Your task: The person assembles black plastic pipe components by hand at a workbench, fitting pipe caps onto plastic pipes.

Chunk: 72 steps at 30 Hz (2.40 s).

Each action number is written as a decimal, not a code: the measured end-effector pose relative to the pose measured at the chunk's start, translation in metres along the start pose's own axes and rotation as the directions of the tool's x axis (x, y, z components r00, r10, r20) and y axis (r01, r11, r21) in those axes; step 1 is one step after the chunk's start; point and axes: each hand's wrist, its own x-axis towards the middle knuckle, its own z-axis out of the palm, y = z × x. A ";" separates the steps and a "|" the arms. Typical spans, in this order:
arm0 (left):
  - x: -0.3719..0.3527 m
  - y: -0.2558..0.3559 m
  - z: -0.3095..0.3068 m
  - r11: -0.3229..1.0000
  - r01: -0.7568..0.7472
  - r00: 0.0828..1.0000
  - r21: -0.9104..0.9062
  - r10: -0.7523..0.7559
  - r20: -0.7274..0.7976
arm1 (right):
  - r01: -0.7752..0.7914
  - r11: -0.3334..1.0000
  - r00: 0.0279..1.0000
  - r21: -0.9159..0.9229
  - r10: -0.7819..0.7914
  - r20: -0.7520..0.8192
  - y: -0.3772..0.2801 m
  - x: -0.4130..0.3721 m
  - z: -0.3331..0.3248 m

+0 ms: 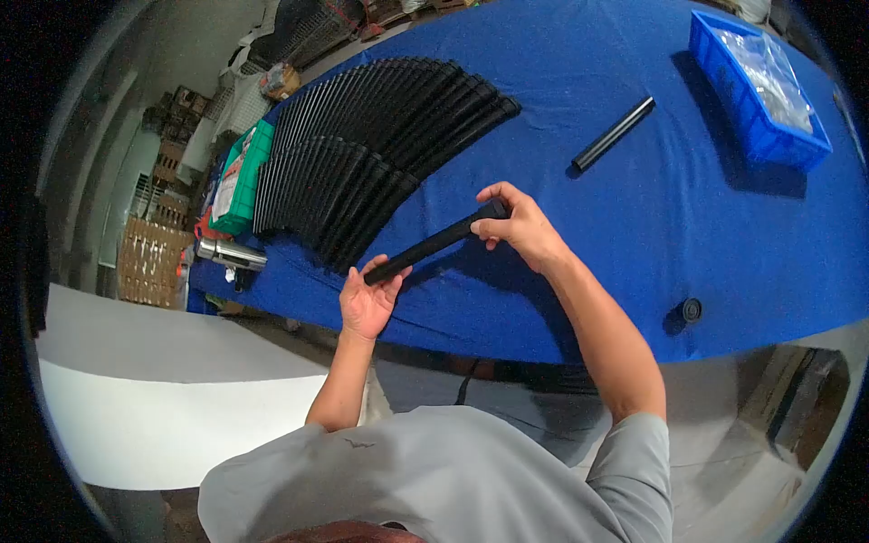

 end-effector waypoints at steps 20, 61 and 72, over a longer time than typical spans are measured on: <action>0.016 -0.044 0.082 0.175 0.105 0.993 0.979 -0.066 -0.094 | 0.116 0.993 0.993 0.018 -0.116 -0.003 0.003 -0.001 0.004; 0.291 0.036 0.093 -0.750 -0.103 0.854 0.653 0.270 0.445 | -0.014 0.999 1.000 -0.051 0.013 -0.020 0.009 0.004 0.004; 0.290 0.034 0.089 -0.792 -0.089 0.848 0.604 0.257 0.463 | -0.004 0.997 1.000 -0.078 0.004 -0.004 0.012 0.005 0.004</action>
